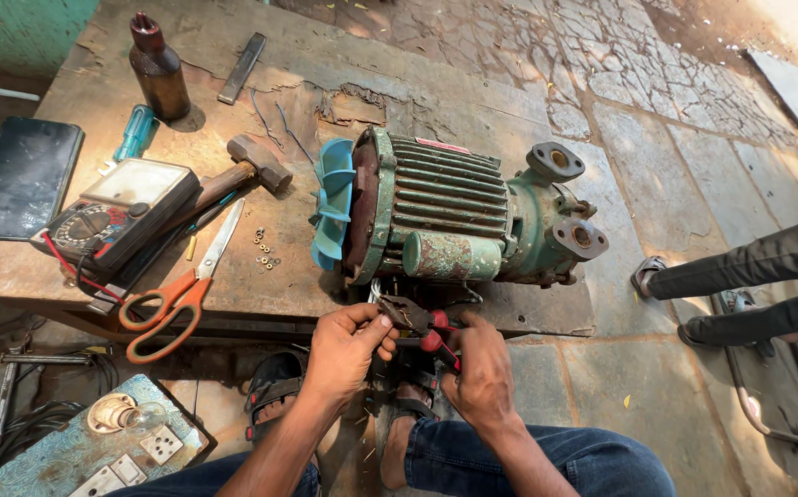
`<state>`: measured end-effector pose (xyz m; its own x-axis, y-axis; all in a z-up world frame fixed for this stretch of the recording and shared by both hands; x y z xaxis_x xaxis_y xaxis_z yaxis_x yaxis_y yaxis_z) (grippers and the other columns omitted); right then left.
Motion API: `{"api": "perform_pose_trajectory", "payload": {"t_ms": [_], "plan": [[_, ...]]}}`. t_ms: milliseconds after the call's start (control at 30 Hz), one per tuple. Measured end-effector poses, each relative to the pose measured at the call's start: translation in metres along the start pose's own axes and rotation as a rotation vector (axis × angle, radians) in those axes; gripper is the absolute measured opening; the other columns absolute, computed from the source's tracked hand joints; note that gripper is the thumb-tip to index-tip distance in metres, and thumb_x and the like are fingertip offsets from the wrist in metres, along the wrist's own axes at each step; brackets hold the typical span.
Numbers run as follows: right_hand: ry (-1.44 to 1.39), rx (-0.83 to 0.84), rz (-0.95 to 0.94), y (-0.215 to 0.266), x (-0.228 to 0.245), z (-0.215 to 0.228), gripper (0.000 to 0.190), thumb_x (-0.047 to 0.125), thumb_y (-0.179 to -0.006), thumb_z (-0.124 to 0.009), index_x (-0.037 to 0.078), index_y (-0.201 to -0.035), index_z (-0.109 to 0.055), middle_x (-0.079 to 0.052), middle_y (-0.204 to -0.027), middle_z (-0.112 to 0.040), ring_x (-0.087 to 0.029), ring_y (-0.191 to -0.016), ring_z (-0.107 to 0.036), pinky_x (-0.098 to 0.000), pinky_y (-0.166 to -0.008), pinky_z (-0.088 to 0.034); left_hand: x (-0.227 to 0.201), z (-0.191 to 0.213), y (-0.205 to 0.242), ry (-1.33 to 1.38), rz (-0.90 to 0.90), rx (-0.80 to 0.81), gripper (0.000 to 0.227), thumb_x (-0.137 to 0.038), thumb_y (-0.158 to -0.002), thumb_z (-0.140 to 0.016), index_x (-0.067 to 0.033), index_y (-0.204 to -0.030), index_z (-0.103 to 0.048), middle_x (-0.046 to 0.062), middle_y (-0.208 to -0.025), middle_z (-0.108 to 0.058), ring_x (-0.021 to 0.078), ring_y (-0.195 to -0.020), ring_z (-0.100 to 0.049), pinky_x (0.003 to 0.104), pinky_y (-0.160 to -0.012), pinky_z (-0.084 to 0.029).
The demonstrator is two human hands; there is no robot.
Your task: The person is repairing an electric motor by connecting wires to its terminals. They use pliers to strip and twist wires, and a multimeter to check connections. The person works on the motor's wiring, ensuring proper connections.
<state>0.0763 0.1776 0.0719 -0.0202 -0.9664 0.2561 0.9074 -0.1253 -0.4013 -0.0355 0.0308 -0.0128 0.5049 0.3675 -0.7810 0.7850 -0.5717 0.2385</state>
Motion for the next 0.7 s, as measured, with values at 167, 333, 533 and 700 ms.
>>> {"api": "perform_pose_trajectory", "payload": {"t_ms": [167, 333, 533, 700], "plan": [[0.009, -0.031, -0.218, 0.005, -0.004, -0.01, 0.06, 0.005, -0.065, -0.072, -0.011, -0.119, -0.051, -0.02, -0.092, -0.063, -0.034, -0.083, -0.064, -0.0462, -0.075, -0.05, 0.005, 0.0, -0.001, 0.001, 0.046, -0.057, 0.017, -0.009, -0.093, -0.069, 0.0061, -0.098, -0.074, 0.008, -0.077, -0.073, 0.0104, -0.063, -0.065, 0.025, -0.057, -0.055], [-0.059, 0.047, -0.389, 0.005, -0.003, -0.022, 0.036, 0.0, -0.06, -0.066, -0.002, -0.095, -0.056, -0.018, -0.082, -0.062, -0.036, -0.074, -0.062, -0.0467, -0.068, -0.049, 0.003, -0.004, 0.001, 0.032, 0.026, -0.048, 0.018, -0.01, -0.093, -0.07, 0.0071, -0.099, -0.074, 0.008, -0.076, -0.071, 0.0104, -0.063, -0.064, 0.025, -0.056, -0.055], [-0.186, 0.19, -0.51, 0.004, -0.01, -0.033, 0.027, 0.001, -0.061, -0.068, -0.002, -0.083, -0.052, -0.021, -0.073, -0.061, -0.037, -0.065, -0.062, -0.0475, -0.061, -0.049, -0.003, -0.006, 0.004, -0.018, 0.02, -0.078, 0.019, -0.011, -0.093, -0.071, 0.0063, -0.099, -0.075, 0.007, -0.076, -0.071, 0.0096, -0.063, -0.064, 0.025, -0.056, -0.054], [-0.243, 0.169, -0.509, 0.005, -0.009, -0.037, 0.022, 0.002, -0.067, -0.066, -0.001, -0.083, -0.052, -0.02, -0.067, -0.061, -0.037, -0.06, -0.063, -0.0462, -0.059, -0.049, -0.007, -0.006, 0.004, -0.058, -0.001, -0.061, 0.02, -0.012, -0.094, -0.071, 0.0072, -0.098, -0.075, 0.006, -0.077, -0.071, 0.0084, -0.063, -0.063, 0.023, -0.057, -0.054]]}}
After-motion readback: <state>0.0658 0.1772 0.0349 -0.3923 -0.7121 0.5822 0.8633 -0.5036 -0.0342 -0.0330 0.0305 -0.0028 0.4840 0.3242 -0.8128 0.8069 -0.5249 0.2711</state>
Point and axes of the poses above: each hand's wrist, its own y-axis away from the middle knuckle, its own z-axis out of the back of the hand, x = y × z, the point moved 5 cm from there along -y, towards the middle knuckle
